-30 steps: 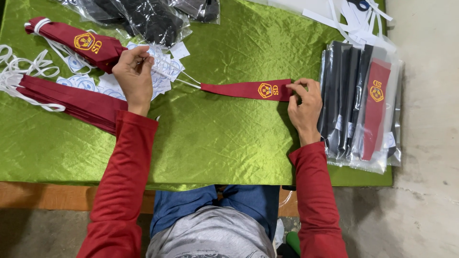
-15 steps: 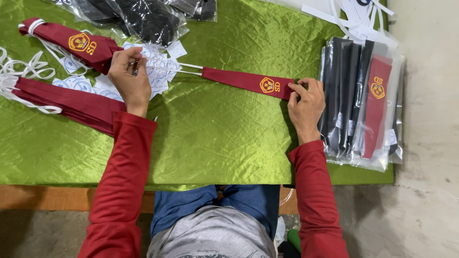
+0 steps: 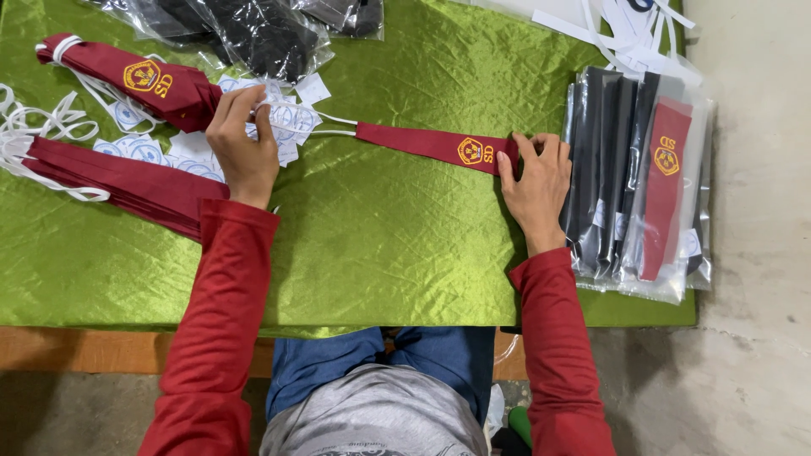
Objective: The person folds a maroon scarf with a gold logo, places it into a clear plastic bag, and seals it. They repeat this process for a second scarf, stacking the finished packages on the table.
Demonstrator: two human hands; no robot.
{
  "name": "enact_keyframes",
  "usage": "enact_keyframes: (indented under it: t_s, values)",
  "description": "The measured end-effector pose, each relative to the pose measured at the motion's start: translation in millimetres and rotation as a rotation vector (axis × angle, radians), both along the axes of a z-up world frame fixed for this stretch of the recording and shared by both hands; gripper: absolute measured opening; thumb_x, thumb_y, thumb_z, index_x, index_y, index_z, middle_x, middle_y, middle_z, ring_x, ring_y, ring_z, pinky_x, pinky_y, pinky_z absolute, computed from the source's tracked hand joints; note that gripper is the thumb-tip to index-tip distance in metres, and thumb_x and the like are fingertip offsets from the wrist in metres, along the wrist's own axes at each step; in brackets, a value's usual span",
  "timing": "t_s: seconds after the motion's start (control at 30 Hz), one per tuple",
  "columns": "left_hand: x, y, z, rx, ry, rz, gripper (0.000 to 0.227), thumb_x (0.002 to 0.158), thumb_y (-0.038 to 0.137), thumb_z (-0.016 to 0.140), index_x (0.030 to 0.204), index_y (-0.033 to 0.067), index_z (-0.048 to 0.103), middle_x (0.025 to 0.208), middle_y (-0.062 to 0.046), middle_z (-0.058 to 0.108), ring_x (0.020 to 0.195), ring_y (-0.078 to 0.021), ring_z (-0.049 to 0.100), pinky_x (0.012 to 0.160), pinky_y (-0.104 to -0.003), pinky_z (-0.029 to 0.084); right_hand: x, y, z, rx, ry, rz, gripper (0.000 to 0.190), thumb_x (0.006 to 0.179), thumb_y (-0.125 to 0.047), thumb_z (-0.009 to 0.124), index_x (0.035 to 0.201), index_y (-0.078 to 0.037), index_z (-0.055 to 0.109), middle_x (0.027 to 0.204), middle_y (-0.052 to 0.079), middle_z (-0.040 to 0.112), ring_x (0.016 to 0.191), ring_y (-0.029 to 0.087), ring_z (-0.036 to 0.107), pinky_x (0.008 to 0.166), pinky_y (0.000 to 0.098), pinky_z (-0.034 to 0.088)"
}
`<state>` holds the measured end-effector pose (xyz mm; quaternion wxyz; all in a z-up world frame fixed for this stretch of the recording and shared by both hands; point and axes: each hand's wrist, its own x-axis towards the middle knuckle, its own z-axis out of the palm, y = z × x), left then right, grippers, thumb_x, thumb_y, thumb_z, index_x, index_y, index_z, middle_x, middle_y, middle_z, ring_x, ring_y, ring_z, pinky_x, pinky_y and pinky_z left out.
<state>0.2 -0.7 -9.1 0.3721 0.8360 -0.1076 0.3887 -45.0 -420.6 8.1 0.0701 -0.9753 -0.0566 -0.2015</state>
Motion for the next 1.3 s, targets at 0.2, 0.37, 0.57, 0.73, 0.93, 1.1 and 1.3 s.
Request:
enact_keyframes:
  t_s: [0.2, 0.37, 0.57, 0.73, 0.93, 1.1, 1.3]
  values:
    - [-2, -3, 3, 0.080, -0.058, 0.019, 0.020, 0.096, -0.018, 0.068, 0.114, -0.0095, 0.072, 0.107, -0.021, 0.071, 0.097, -0.0340, 0.069, 0.084, -0.042, 0.061, 0, -4, -2, 0.193, -0.097, 0.093, 0.013, 0.101, -0.015, 0.074, 0.100, -0.007, 0.065, 0.101, 0.008, 0.058, 0.095, 0.026, 0.053, 0.076, 0.0390, 0.048]
    - [-11, -5, 27, -0.027, -0.154, 0.007, 0.009, 0.103, -0.009, 0.066, 0.109, -0.0098, 0.073, 0.103, -0.021, 0.071, 0.094, -0.0329, 0.069, 0.082, -0.042, 0.060, -5, 0, 17, 0.864, 0.029, 0.080, 0.003, 0.102, -0.005, 0.068, 0.103, -0.005, 0.070, 0.098, 0.008, 0.072, 0.087, 0.014, 0.066, 0.069, 0.0243, 0.057]
    - [-1, -9, 51, -0.118, -0.090, -0.002, 0.017, 0.096, -0.017, 0.068, 0.109, -0.0071, 0.072, 0.106, -0.021, 0.072, 0.093, -0.0303, 0.072, 0.074, -0.032, 0.068, -31, 1, 56, 0.942, -0.088, 0.171, 0.006, 0.105, -0.003, 0.071, 0.110, -0.002, 0.070, 0.101, 0.010, 0.071, 0.090, 0.017, 0.068, 0.075, 0.0262, 0.061]
    - [40, -23, 77, -0.257, 0.028, -0.239, 0.027, 0.090, -0.023, 0.075, 0.111, -0.0070, 0.072, 0.104, -0.020, 0.073, 0.089, -0.0261, 0.076, 0.070, -0.027, 0.070, -47, -10, 105, 0.894, -0.315, 0.139, 0.008, 0.106, 0.003, 0.071, 0.113, 0.002, 0.068, 0.107, 0.015, 0.070, 0.098, 0.023, 0.068, 0.086, 0.0343, 0.064]
    - [75, -73, 71, -0.388, 0.158, -0.325, 0.034, 0.091, -0.021, 0.069, 0.119, -0.0011, 0.069, 0.114, -0.015, 0.070, 0.103, -0.0269, 0.071, 0.084, -0.032, 0.067, -66, -2, 112, 0.496, -0.697, 0.218, 0.006, 0.104, 0.011, 0.064, 0.101, 0.006, 0.063, 0.099, 0.020, 0.063, 0.091, 0.030, 0.062, 0.080, 0.0399, 0.058]
    - [103, -116, 54, -0.480, 0.280, -0.267, 0.046, 0.093, -0.019, 0.060, 0.128, 0.0098, 0.066, 0.129, -0.007, 0.064, 0.121, -0.0277, 0.061, 0.098, -0.036, 0.060, -80, 40, 32, 0.096, -0.850, 0.575, 0.017, 0.084, 0.006, 0.085, 0.076, -0.008, 0.080, 0.083, 0.019, 0.076, 0.068, 0.030, 0.069, 0.070, 0.0449, 0.059]
    - [92, -125, 5, -0.517, 0.425, -0.205, 0.059, 0.094, -0.017, 0.052, 0.138, 0.0208, 0.063, 0.143, 0.001, 0.058, 0.139, -0.0285, 0.052, 0.113, -0.040, 0.054, -113, 101, 10, 0.240, -0.272, 0.716, 0.004, 0.091, -0.010, 0.072, 0.094, -0.010, 0.074, 0.100, 0.010, 0.072, 0.086, 0.032, 0.070, 0.069, 0.0420, 0.054]
